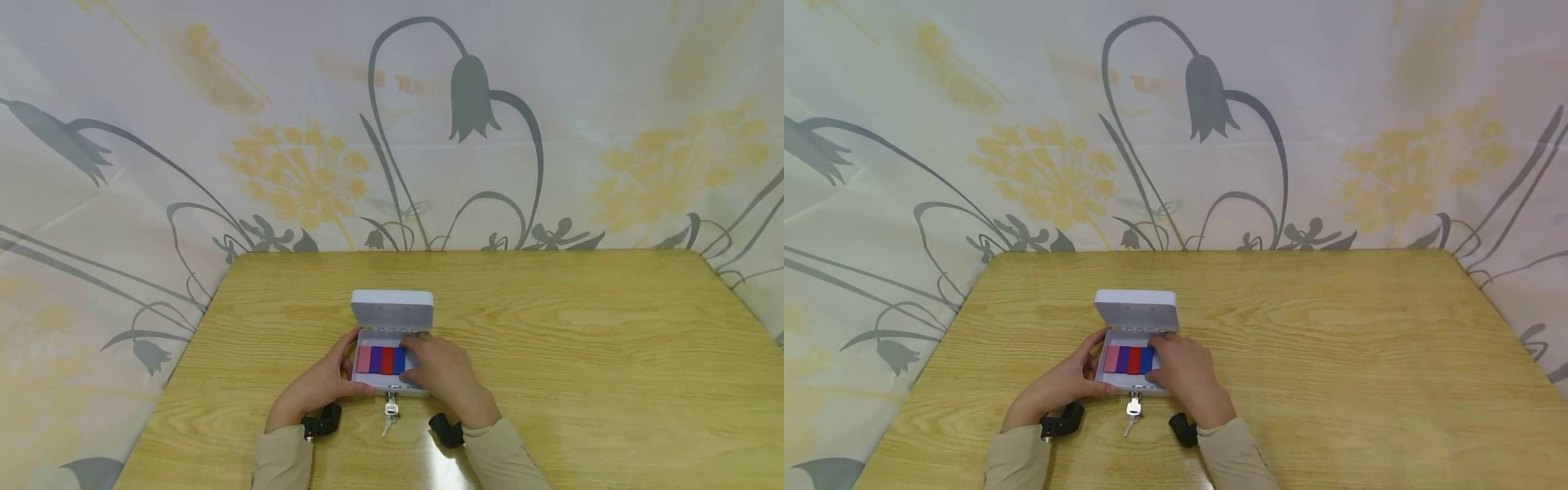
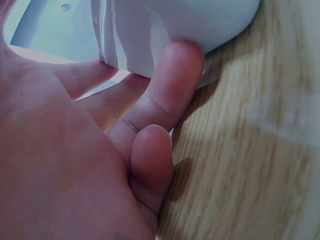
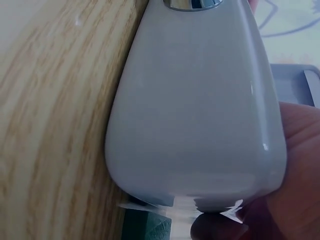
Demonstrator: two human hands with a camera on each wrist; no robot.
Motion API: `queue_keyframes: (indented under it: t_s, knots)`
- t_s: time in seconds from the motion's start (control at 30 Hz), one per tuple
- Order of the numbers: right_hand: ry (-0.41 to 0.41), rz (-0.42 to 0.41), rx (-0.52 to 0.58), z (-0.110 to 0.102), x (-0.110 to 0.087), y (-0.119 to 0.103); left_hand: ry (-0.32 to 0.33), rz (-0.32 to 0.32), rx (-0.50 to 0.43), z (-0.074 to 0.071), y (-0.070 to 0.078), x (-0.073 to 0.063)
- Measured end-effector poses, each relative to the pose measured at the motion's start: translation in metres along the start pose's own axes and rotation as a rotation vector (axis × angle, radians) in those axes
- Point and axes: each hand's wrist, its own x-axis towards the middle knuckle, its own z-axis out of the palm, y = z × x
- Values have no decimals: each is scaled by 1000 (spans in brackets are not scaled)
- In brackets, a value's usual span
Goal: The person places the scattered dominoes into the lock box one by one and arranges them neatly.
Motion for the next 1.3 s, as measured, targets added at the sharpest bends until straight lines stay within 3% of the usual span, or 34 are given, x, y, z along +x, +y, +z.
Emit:
queue_keyframes:
  t_s: [0.53,0.77,0.9,1.1,1.3]
  knots:
    - [-86,-15,161,-19,-3,8,-20,4,-36,2,0,2]
    - [-103,-10,320,-28,-5,17,-11,2,-26,3,3,1]
    - [-75,3,379,-32,-5,22,-4,3,-39,3,-5,5]
    - [-48,22,382,-34,-2,25,16,-10,-9,0,-24,10]
    - [-29,51,392,-37,-5,26,8,-15,-16,0,-26,10]
